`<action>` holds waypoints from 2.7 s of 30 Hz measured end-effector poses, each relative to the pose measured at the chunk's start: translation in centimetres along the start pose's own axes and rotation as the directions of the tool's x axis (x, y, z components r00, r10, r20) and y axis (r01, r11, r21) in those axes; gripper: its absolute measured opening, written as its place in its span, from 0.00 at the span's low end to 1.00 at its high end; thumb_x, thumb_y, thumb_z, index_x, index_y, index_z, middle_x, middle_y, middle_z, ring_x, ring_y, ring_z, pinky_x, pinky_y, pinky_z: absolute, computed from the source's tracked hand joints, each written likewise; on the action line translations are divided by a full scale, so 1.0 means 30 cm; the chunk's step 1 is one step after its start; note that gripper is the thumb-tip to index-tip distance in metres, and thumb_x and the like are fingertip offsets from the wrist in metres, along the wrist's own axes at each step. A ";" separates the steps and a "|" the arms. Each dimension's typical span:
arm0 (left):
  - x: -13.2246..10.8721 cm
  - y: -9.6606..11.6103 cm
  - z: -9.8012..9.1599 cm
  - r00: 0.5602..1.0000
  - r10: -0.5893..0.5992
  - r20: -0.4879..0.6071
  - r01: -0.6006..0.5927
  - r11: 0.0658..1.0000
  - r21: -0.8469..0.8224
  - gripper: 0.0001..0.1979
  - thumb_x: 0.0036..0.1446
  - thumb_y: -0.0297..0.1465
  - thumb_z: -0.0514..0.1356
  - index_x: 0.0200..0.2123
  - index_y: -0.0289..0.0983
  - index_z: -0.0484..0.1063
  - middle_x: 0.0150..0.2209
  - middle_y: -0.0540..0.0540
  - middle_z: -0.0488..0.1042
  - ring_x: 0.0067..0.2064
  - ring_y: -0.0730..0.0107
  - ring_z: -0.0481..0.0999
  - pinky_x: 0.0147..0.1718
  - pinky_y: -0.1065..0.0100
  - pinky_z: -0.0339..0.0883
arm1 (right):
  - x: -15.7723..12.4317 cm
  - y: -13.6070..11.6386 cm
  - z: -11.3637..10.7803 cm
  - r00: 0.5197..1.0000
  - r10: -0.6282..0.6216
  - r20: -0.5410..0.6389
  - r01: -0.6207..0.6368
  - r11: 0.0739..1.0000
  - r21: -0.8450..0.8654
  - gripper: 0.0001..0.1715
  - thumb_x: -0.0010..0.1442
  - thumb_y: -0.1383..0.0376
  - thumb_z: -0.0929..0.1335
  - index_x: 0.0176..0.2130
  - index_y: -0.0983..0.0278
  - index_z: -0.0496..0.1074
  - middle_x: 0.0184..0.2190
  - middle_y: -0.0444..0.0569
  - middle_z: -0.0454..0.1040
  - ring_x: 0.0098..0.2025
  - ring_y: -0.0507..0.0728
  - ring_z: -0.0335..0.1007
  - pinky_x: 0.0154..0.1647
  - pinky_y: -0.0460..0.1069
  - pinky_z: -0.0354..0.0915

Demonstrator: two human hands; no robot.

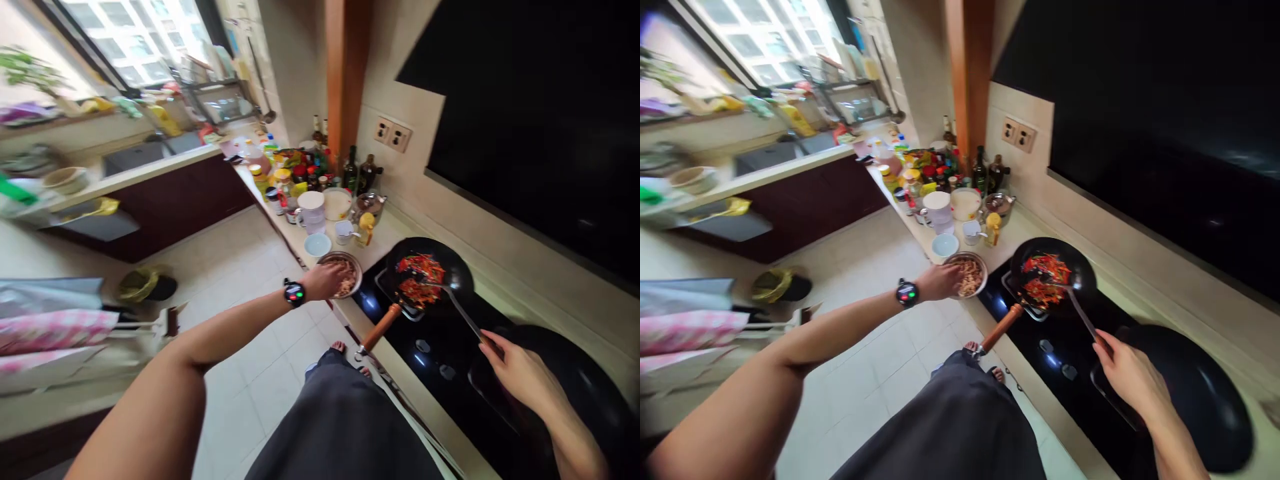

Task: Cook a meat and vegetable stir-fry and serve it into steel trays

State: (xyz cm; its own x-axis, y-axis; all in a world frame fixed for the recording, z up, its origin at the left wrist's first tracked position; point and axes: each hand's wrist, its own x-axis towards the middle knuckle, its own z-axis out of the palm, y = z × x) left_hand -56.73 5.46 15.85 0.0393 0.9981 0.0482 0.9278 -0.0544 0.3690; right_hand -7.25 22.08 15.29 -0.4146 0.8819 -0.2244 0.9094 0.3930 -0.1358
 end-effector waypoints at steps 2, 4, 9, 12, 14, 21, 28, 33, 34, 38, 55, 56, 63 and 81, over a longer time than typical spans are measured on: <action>-0.027 -0.078 0.066 0.948 -0.309 0.071 0.317 0.918 -0.237 0.02 0.58 0.29 0.66 0.36 0.38 0.76 0.43 0.39 0.78 0.46 0.55 0.79 0.45 0.63 0.70 | -0.038 0.002 -0.122 0.998 -0.018 0.059 0.022 0.997 -0.069 0.27 0.67 0.52 0.64 0.59 0.56 0.78 0.45 0.53 0.84 0.45 0.68 0.82 0.41 0.56 0.72; -0.052 -0.149 0.156 0.743 -0.646 0.172 0.629 0.588 -0.508 0.08 0.55 0.27 0.69 0.29 0.37 0.72 0.34 0.42 0.76 0.43 0.57 0.79 0.43 0.66 0.71 | -0.062 -0.024 -0.218 0.994 -0.025 0.110 0.042 0.988 -0.149 0.24 0.66 0.54 0.65 0.58 0.54 0.79 0.48 0.53 0.83 0.47 0.67 0.81 0.41 0.55 0.72; -0.111 -0.172 0.373 0.334 -0.832 0.443 0.668 -0.122 -0.734 0.09 0.64 0.33 0.64 0.38 0.35 0.67 0.29 0.49 0.70 0.29 0.68 0.75 0.32 0.64 0.76 | -0.017 -0.160 -0.223 0.969 0.016 0.247 0.038 0.977 -0.212 0.22 0.70 0.62 0.63 0.58 0.56 0.78 0.50 0.54 0.82 0.46 0.65 0.81 0.40 0.52 0.70; -0.104 -0.130 0.457 0.379 -0.775 0.506 0.526 -0.270 -0.807 0.08 0.68 0.32 0.60 0.44 0.35 0.65 0.30 0.49 0.72 0.27 0.69 0.78 0.32 0.64 0.79 | 0.067 -0.236 -0.119 0.987 0.043 0.158 -0.017 0.987 -0.161 0.25 0.74 0.62 0.59 0.64 0.60 0.72 0.51 0.56 0.81 0.48 0.62 0.80 0.43 0.51 0.69; -0.076 -0.118 0.491 0.404 -0.756 0.515 0.407 -0.355 -0.841 0.06 0.70 0.30 0.58 0.46 0.37 0.63 0.31 0.47 0.74 0.28 0.69 0.79 0.32 0.65 0.79 | 0.124 -0.276 -0.056 0.993 0.069 0.092 -0.058 0.992 -0.116 0.27 0.75 0.61 0.57 0.66 0.63 0.69 0.53 0.58 0.80 0.51 0.60 0.79 0.47 0.50 0.69; -0.038 -0.142 0.494 0.359 -0.768 0.530 0.386 -0.395 -0.834 0.05 0.70 0.25 0.53 0.46 0.40 0.61 0.32 0.50 0.75 0.28 0.71 0.79 0.36 0.65 0.78 | 0.089 -0.306 -0.035 0.985 0.034 0.169 0.005 0.974 -0.226 0.27 0.75 0.64 0.56 0.67 0.65 0.65 0.48 0.59 0.79 0.44 0.62 0.80 0.42 0.51 0.68; -0.111 0.203 0.514 0.580 -0.343 0.739 0.654 -0.344 -0.673 0.22 0.59 0.50 0.64 0.44 0.39 0.67 0.31 0.51 0.73 0.29 0.68 0.77 0.30 0.68 0.71 | 0.167 -0.291 -0.125 0.997 0.070 0.032 -0.063 0.982 -0.180 0.26 0.76 0.61 0.56 0.67 0.62 0.65 0.49 0.57 0.79 0.45 0.60 0.80 0.43 0.49 0.68; -0.056 0.401 0.571 0.689 -0.007 0.724 0.698 -0.261 -0.667 0.30 0.51 0.58 0.66 0.41 0.39 0.64 0.26 0.52 0.73 0.21 0.71 0.71 0.21 0.71 0.61 | 0.211 -0.365 -0.027 0.988 0.021 0.153 0.002 0.988 -0.152 0.26 0.76 0.64 0.57 0.68 0.64 0.65 0.49 0.59 0.79 0.46 0.61 0.80 0.45 0.50 0.68; -0.044 0.408 0.580 0.685 -0.022 0.728 0.702 -0.247 -0.668 0.30 0.51 0.58 0.66 0.38 0.40 0.63 0.24 0.53 0.72 0.20 0.73 0.69 0.20 0.71 0.59 | 0.184 -0.354 -0.031 0.983 -0.013 0.183 0.041 0.988 -0.147 0.25 0.75 0.64 0.58 0.67 0.64 0.66 0.48 0.59 0.80 0.46 0.61 0.80 0.44 0.50 0.68; -0.012 0.406 0.600 0.671 -0.061 0.739 0.709 -0.239 -0.664 0.29 0.51 0.58 0.65 0.33 0.40 0.61 0.25 0.52 0.72 0.18 0.77 0.67 0.18 0.72 0.55 | 0.061 -0.250 -0.216 0.970 -0.129 0.206 0.135 0.991 -0.018 0.21 0.73 0.64 0.60 0.55 0.62 0.77 0.43 0.55 0.82 0.45 0.60 0.80 0.42 0.48 0.67; 0.000 0.447 0.590 0.716 -0.165 0.678 0.674 -0.086 -0.733 0.31 0.51 0.62 0.63 0.32 0.41 0.60 0.21 0.59 0.64 0.16 0.81 0.60 0.14 0.74 0.52 | 0.253 -0.361 -0.645 0.725 -0.041 0.687 -0.023 0.996 0.083 0.14 0.69 0.60 0.66 0.41 0.67 0.78 0.25 0.46 0.75 0.17 0.48 0.65 0.19 0.43 0.60; 0.000 0.449 0.588 0.716 -0.171 0.677 0.674 -0.083 -0.734 0.31 0.52 0.62 0.63 0.32 0.41 0.60 0.21 0.59 0.64 0.16 0.81 0.61 0.14 0.74 0.52 | 0.245 -0.366 -0.653 0.700 -0.031 0.714 0.007 0.999 0.036 0.14 0.68 0.61 0.66 0.38 0.67 0.78 0.23 0.46 0.74 0.16 0.48 0.65 0.19 0.44 0.60; 0.001 0.451 0.594 0.712 -0.172 0.681 0.677 -0.089 -0.731 0.31 0.51 0.62 0.64 0.31 0.41 0.59 0.20 0.59 0.62 0.15 0.80 0.60 0.13 0.74 0.51 | 0.224 -0.429 -0.534 0.822 0.008 0.570 0.098 0.983 -0.155 0.18 0.69 0.65 0.62 0.40 0.70 0.79 0.20 0.51 0.74 0.19 0.55 0.70 0.27 0.48 0.64; -0.003 0.451 0.610 0.691 -0.150 0.707 0.673 -0.224 -0.705 0.30 0.50 0.59 0.67 0.34 0.39 0.64 0.23 0.56 0.67 0.18 0.77 0.65 0.16 0.74 0.58 | 0.094 -0.399 -0.034 0.966 0.038 0.257 0.021 0.975 -0.222 0.28 0.74 0.66 0.56 0.69 0.69 0.61 0.48 0.64 0.79 0.47 0.65 0.81 0.44 0.52 0.70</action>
State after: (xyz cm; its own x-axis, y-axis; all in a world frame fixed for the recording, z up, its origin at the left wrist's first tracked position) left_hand -37.39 5.19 3.84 0.1505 0.7195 -0.6780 -0.4426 0.6622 0.6046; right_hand -19.28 20.11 17.29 -0.3742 0.7995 -0.4699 0.8847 0.4597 0.0776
